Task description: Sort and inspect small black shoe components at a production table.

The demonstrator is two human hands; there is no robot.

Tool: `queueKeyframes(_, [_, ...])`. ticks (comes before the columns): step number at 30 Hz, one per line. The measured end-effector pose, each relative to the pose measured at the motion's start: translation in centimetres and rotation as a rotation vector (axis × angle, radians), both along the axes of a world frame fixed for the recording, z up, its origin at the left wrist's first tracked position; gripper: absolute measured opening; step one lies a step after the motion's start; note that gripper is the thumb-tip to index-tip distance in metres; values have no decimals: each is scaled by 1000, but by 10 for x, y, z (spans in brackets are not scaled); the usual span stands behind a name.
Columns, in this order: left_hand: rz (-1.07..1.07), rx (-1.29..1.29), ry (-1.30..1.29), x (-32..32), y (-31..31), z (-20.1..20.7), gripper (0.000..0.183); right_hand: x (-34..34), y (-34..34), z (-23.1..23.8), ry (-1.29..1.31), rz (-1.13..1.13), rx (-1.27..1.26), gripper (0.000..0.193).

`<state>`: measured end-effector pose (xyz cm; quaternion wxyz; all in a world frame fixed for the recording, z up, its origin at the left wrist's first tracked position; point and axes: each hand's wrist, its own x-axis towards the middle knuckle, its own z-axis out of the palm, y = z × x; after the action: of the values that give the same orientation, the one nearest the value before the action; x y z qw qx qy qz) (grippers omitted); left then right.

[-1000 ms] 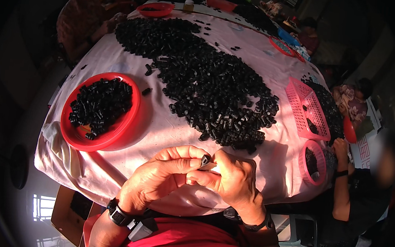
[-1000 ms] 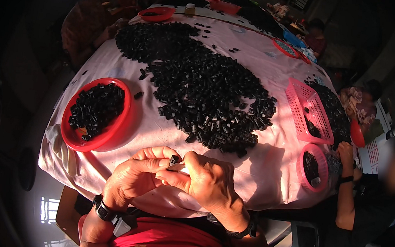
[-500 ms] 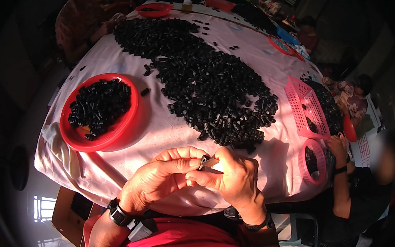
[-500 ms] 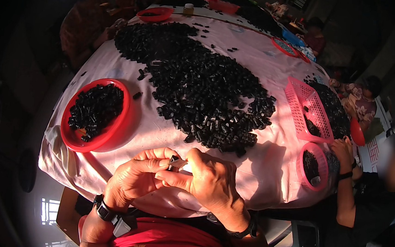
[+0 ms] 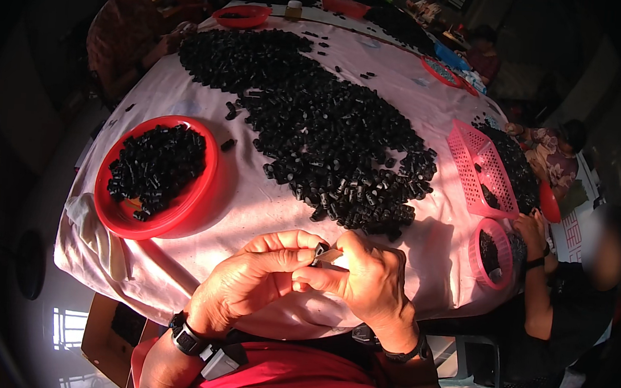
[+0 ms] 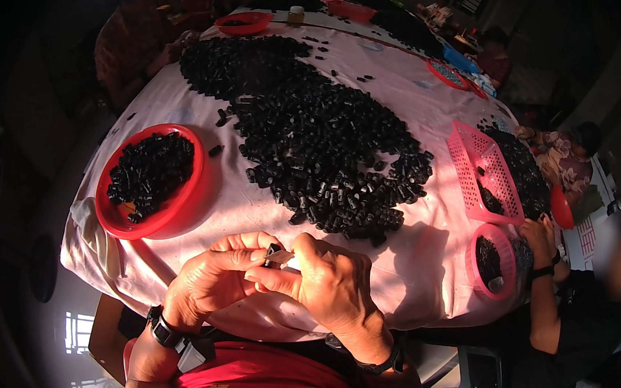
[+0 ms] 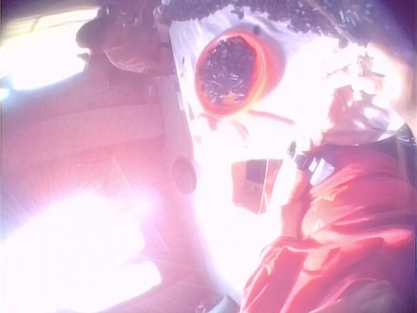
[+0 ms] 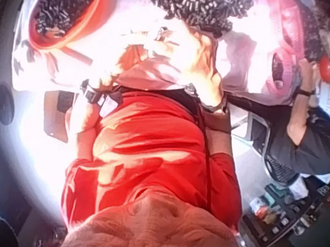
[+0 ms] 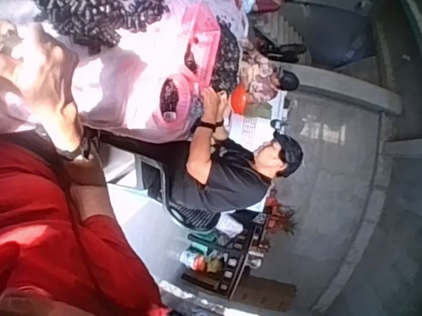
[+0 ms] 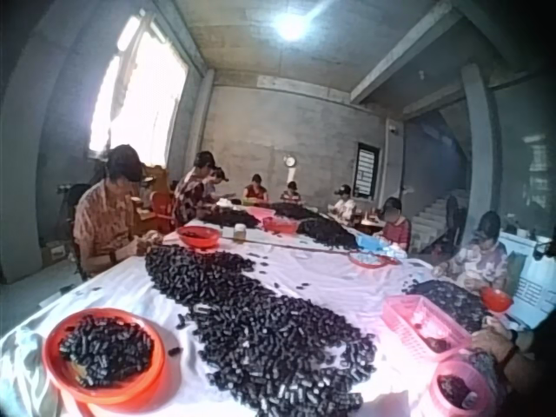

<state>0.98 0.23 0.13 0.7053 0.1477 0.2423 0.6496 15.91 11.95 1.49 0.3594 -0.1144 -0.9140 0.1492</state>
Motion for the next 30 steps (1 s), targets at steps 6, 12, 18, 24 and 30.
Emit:
queueKeyframes(6, [2,-9,-15,-4,0,-8,23,0,-2,2,-67,7,1,41])
queueKeyframes(12, [-20,8,0,-5,0,-9,24,5,-3,8,97,227,-342,34])
queueKeyframes(18, [-27,-12,25,-9,-4,-1,22,10,-2,17,7,384,-668,31])
queueKeyframes(24, [-48,14,94,-10,-2,-11,30,9,2,2,24,419,-723,28])
queueKeyframes(30, [90,70,516,-1,-5,11,30,11,-1,12,-35,333,-633,24])
